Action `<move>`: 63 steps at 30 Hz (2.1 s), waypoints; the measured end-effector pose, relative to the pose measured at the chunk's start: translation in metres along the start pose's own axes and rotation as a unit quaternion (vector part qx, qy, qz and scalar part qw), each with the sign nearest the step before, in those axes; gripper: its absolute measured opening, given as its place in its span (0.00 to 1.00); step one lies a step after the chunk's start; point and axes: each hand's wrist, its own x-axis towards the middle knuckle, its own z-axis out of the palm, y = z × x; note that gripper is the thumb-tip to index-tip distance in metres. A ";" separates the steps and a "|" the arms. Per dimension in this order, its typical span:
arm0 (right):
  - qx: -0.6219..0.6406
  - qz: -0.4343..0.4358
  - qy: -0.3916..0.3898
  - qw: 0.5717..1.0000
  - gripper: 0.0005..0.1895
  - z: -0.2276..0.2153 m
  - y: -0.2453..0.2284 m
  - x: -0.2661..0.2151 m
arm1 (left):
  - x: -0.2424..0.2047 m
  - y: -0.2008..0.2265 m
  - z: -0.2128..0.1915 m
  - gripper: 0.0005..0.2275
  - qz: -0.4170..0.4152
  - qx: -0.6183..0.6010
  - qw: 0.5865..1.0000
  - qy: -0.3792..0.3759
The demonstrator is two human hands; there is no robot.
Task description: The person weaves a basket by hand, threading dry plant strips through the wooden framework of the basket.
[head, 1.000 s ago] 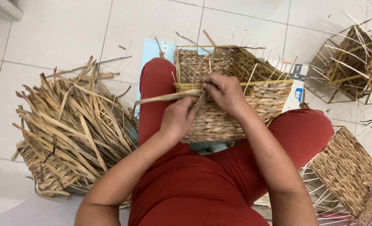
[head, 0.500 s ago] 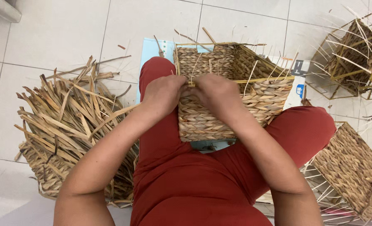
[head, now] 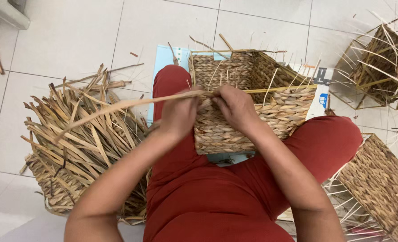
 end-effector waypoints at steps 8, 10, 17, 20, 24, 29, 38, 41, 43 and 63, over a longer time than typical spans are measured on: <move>0.160 0.020 -0.007 0.987 0.04 -0.001 0.012 -0.010 | 0.003 -0.016 0.021 0.06 -0.024 -0.033 0.999 -0.027; 0.246 0.112 0.003 0.963 0.04 -0.001 0.011 -0.002 | -0.030 -0.007 0.029 0.14 -0.230 -0.149 0.962 -0.012; -0.052 -0.039 -0.002 0.998 0.04 -0.004 -0.016 0.018 | -0.040 -0.005 0.023 0.08 0.133 -0.002 0.981 0.138; -0.038 -0.079 0.013 0.996 0.06 -0.011 -0.021 0.009 | -0.023 -0.017 0.005 0.13 0.189 0.151 0.953 0.182; 0.016 0.000 0.077 0.997 0.05 0.003 -0.020 0.014 | -0.017 -0.029 -0.005 0.04 0.035 0.132 0.990 0.043; 0.050 0.038 0.047 0.997 0.05 0.004 -0.006 0.016 | -0.022 -0.026 -0.007 0.03 -0.010 0.127 0.990 0.057; 0.063 0.060 0.005 0.996 0.06 -0.007 -0.007 0.026 | -0.004 -0.018 -0.016 0.02 0.123 0.303 0.944 -0.031; 0.065 0.104 -0.009 0.992 0.05 -0.014 -0.010 0.026 | 0.016 -0.028 -0.025 0.04 0.047 0.276 0.956 -0.089; 0.078 0.167 -0.020 0.983 0.06 -0.024 -0.015 0.025 | 0.018 -0.031 -0.029 0.07 0.021 0.206 0.973 -0.105; -0.151 -0.080 0.028 0.985 0.10 0.004 -0.040 0.021 | -0.048 -0.034 -0.002 0.06 0.002 0.110 0.994 -0.027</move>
